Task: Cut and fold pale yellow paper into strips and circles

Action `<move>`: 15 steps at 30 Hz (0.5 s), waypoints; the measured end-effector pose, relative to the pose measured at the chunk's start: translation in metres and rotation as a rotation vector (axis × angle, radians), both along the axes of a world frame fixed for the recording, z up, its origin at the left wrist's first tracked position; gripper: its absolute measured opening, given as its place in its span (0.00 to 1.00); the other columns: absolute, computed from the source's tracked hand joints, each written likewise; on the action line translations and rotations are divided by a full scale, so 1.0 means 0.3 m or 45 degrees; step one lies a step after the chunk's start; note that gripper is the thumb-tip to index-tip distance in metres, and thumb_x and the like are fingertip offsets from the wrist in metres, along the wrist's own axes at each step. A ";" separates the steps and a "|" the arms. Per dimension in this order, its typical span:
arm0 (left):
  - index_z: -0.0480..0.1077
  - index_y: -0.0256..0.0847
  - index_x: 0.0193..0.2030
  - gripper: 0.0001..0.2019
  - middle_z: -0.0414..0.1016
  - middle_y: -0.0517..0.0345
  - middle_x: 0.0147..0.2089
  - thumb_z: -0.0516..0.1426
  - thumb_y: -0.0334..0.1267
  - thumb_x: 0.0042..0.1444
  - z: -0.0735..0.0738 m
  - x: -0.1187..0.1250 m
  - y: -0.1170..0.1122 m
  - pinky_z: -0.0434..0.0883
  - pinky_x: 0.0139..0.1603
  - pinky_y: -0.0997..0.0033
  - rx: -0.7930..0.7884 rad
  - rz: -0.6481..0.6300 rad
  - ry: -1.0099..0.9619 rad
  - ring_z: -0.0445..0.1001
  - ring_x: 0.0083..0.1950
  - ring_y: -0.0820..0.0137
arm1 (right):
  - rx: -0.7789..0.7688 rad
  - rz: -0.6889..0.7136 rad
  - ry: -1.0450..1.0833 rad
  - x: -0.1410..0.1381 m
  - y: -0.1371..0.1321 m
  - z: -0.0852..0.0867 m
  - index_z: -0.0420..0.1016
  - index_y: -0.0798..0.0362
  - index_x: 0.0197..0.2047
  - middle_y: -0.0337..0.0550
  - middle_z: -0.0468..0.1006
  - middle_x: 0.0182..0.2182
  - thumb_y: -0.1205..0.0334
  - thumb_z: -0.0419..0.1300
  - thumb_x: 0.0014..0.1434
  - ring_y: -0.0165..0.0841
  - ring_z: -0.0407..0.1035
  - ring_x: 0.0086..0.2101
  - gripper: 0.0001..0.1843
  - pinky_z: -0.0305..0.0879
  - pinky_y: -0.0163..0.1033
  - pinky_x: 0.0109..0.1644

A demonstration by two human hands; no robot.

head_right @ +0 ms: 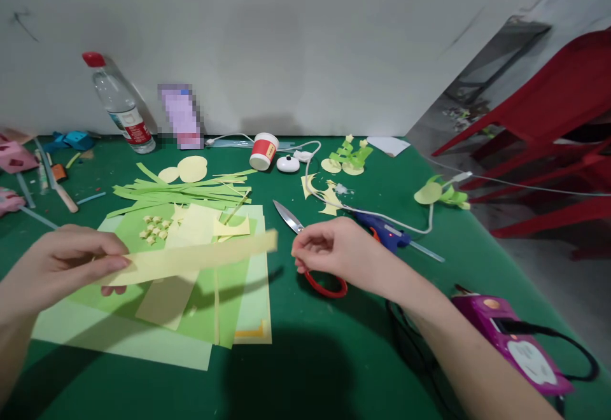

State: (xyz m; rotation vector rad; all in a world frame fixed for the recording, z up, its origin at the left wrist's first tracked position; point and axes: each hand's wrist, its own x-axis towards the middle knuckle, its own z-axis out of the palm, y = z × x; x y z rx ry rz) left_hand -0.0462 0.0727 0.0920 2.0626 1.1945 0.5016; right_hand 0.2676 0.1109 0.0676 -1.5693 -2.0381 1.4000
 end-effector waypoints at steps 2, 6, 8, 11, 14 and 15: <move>0.70 0.39 0.23 0.11 0.70 0.64 0.18 0.53 0.35 0.55 -0.003 0.008 0.004 0.58 0.18 0.81 0.029 -0.047 0.041 0.64 0.18 0.80 | 0.231 -0.044 -0.004 -0.006 -0.004 0.000 0.71 0.55 0.29 0.44 0.77 0.28 0.60 0.55 0.51 0.33 0.70 0.29 0.08 0.66 0.36 0.34; 0.70 0.39 0.27 0.10 0.72 0.62 0.27 0.53 0.37 0.56 -0.027 0.104 -0.001 0.65 0.29 0.79 -0.008 -0.211 0.146 0.70 0.28 0.77 | 0.708 0.111 0.174 -0.102 -0.053 0.012 0.71 0.52 0.35 0.43 0.76 0.37 0.65 0.53 0.54 0.32 0.69 0.39 0.06 0.63 0.37 0.45; 0.70 0.39 0.27 0.11 0.72 0.63 0.27 0.51 0.38 0.57 -0.038 0.153 -0.005 0.67 0.44 0.74 0.040 -0.279 0.152 0.70 0.31 0.77 | 0.648 0.263 0.286 -0.162 -0.078 0.015 0.72 0.52 0.34 0.40 0.76 0.35 0.66 0.54 0.54 0.29 0.69 0.37 0.06 0.63 0.33 0.42; 0.68 0.38 0.26 0.14 0.68 0.68 0.21 0.49 0.38 0.59 -0.045 0.191 -0.009 0.56 0.59 0.67 0.138 -0.322 0.200 0.68 0.26 0.79 | 0.466 0.350 0.372 -0.221 -0.093 0.013 0.72 0.54 0.28 0.38 0.75 0.28 0.69 0.54 0.53 0.26 0.68 0.30 0.07 0.63 0.29 0.35; 0.68 0.39 0.27 0.14 0.69 0.66 0.22 0.47 0.38 0.60 -0.044 0.195 -0.014 0.63 0.50 0.71 0.216 -0.308 0.268 0.69 0.27 0.77 | 0.319 0.312 0.413 -0.232 -0.085 0.010 0.73 0.56 0.26 0.39 0.74 0.24 0.71 0.54 0.49 0.25 0.67 0.27 0.06 0.63 0.28 0.32; 0.69 0.39 0.28 0.14 0.70 0.65 0.24 0.47 0.38 0.60 -0.043 0.194 -0.015 0.65 0.42 0.74 0.234 -0.305 0.274 0.69 0.27 0.76 | 0.272 0.304 0.417 -0.229 -0.082 0.010 0.73 0.57 0.25 0.39 0.74 0.24 0.71 0.55 0.48 0.26 0.66 0.26 0.06 0.63 0.28 0.32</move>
